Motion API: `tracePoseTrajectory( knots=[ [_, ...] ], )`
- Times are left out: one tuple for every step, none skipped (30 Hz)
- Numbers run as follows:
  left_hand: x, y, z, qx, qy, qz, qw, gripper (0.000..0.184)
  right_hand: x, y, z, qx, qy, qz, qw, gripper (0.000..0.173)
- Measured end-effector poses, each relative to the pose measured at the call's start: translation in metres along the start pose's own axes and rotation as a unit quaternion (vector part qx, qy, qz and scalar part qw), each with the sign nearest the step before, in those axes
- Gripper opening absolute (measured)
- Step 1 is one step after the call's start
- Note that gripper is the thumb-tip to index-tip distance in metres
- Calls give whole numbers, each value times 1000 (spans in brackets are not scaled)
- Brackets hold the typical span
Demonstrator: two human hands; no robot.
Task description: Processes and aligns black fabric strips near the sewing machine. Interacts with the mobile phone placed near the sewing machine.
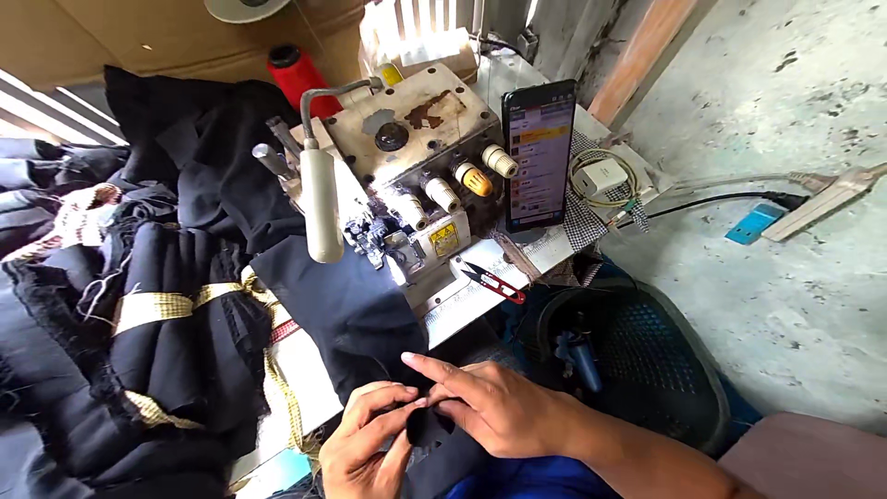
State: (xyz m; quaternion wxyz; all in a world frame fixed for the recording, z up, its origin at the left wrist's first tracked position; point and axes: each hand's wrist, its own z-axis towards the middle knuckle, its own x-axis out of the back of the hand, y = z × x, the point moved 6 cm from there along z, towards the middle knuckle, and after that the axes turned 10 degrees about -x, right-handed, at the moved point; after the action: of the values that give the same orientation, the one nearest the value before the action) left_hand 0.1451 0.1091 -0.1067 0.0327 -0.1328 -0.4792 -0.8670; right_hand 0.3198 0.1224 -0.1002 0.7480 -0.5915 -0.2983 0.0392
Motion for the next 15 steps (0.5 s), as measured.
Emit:
tracePoseTrajectory(
  knots=[
    [7, 3, 0, -6, 3, 3, 1000, 6, 3, 5, -1, -7, 3, 8, 1000, 46],
    [14, 7, 0, -12, 3, 11, 1000, 6, 9, 10, -2, -12, 16, 20, 1000, 41],
    [20, 11, 0, -17, 4, 22, 1000, 5, 15, 15, -3, -14, 35, 34, 999, 39],
    [25, 15, 1, -22, 1, 34, 999, 4, 20, 18, -4, -11, 50, 48, 998, 44],
    [27, 20, 2, -27, -3, 44, 999, 2, 22, 17, -4, -2, 52, 62, 997, 55],
    [25, 25, 3, -33, -11, 54, 998, 2, 20, 13, -4, 10, 43, 73, 996, 68],
    [21, 30, 5, -42, -19, 63, 997, 6, 14, 8, -2, 24, 29, 85, 996, 78],
    [15, 33, 7, -52, -24, 75, 996, 10, 6, 2, 1, 39, 17, 99, 994, 83],
    [10, 35, 10, -62, -22, 87, 994, 10, -2, -3, 4, 53, 12, 115, 992, 79],
    [7, 36, 14, -69, -14, 99, 993, 9, -8, -7, 8, 59, 19, 130, 990, 70],
    [7, 36, 18, -71, -4, 110, 991, 9, -10, -8, 11, 57, 39, 134, 989, 56],
    [9, 35, 24, -70, 6, 118, 991, 10, -9, -7, 15, 53, 66, 135, 987, 42],
    [12, 33, 31, -65, 17, 122, 990, 11, -7, -5, 18, 44, 95, 132, 986, 31],
    [16, 30, 38, -55, 31, 120, 991, 12, -4, -2, 19, 29, 114, 128, 985, 25],
    [18, 26, 44, -40, 44, 113, 992, 13, -3, 3, 20, 9, 121, 126, 985, 23]
  ],
)
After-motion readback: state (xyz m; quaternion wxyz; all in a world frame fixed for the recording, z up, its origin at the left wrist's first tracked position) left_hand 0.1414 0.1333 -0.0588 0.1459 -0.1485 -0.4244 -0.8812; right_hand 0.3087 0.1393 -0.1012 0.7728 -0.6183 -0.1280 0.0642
